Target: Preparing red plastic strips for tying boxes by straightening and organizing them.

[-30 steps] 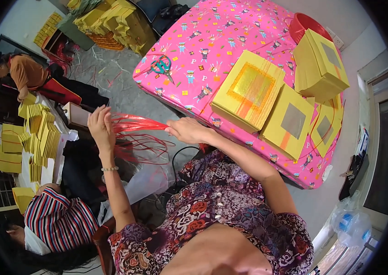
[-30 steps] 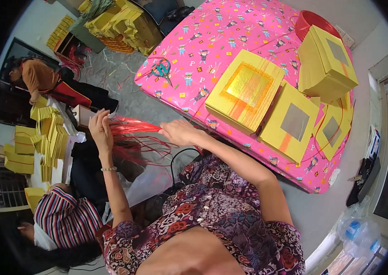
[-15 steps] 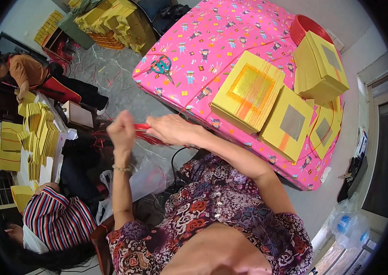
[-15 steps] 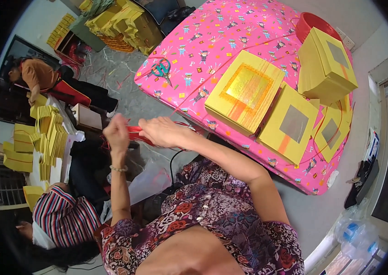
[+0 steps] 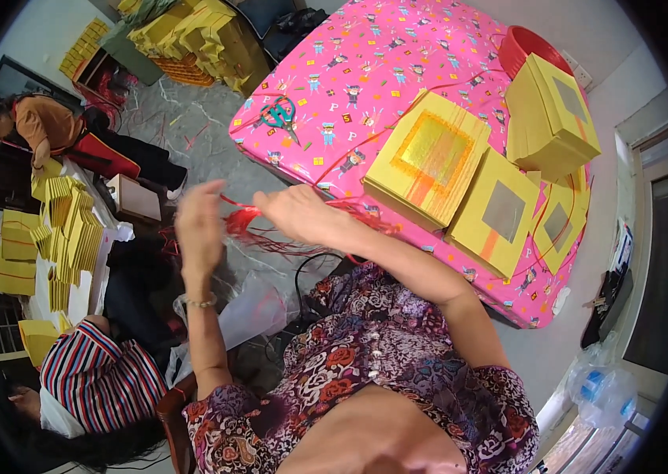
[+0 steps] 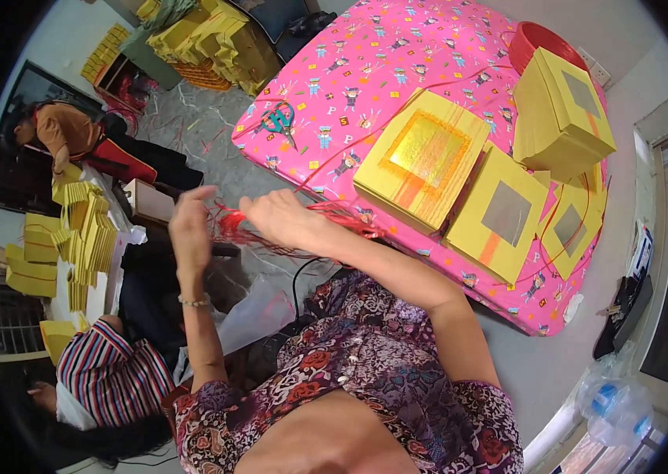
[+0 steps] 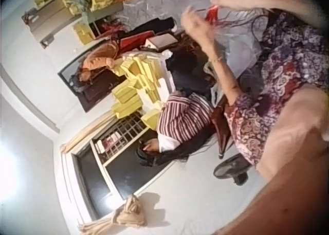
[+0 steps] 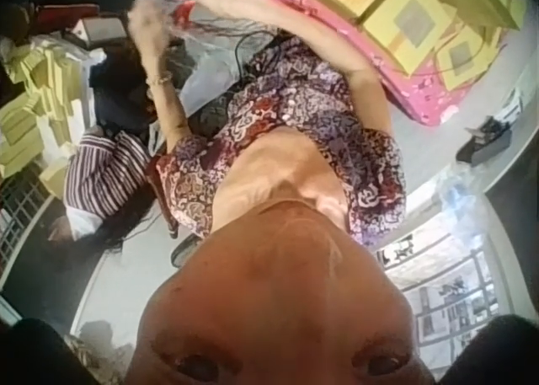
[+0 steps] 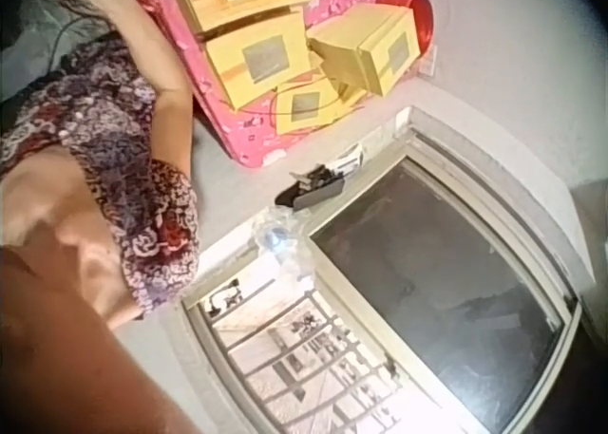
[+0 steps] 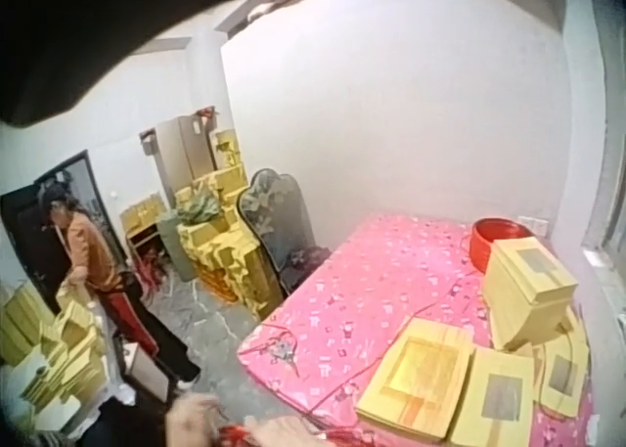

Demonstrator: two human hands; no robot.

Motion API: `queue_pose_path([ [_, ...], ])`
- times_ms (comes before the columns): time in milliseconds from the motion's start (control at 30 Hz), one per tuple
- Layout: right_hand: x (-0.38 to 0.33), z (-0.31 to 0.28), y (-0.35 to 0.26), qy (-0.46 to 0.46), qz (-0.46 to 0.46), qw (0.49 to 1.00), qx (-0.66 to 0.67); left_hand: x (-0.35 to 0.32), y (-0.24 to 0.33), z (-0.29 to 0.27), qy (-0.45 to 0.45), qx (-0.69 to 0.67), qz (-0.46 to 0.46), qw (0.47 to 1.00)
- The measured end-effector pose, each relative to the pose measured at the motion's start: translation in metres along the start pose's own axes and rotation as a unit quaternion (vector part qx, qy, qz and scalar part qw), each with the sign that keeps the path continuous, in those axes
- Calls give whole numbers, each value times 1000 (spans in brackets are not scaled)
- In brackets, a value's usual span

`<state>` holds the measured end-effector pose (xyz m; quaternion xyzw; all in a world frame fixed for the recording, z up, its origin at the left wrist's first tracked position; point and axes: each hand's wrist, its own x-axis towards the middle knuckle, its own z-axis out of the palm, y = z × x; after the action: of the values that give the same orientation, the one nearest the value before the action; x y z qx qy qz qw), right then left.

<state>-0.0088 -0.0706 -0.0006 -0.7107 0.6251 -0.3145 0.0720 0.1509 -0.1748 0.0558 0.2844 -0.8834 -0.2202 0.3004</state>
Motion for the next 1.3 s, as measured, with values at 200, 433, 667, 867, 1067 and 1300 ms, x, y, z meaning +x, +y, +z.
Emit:
queue_pose_path([
  [200,-9,-18,-10,-46,0,999,6,-31,-8,52,-8,-99,-5,995],
  [433,-31,-63,12,-137,76,987,17,-31,-78,21,70,-37,-74,994],
  [667,-30,-31,11,-133,62,987,-67,-5,-14,37,-49,-98,38,993],
  [867,-29,-33,4,-215,10,975,51,-6,24,70,-352,-237,-113,898],
  [1067,-39,-72,13,-182,78,980,36,-7,16,67,-373,-275,-240,853],
  [1300,-53,-102,40,-9,91,996,24,-1,11,48,-435,-396,-212,780],
])
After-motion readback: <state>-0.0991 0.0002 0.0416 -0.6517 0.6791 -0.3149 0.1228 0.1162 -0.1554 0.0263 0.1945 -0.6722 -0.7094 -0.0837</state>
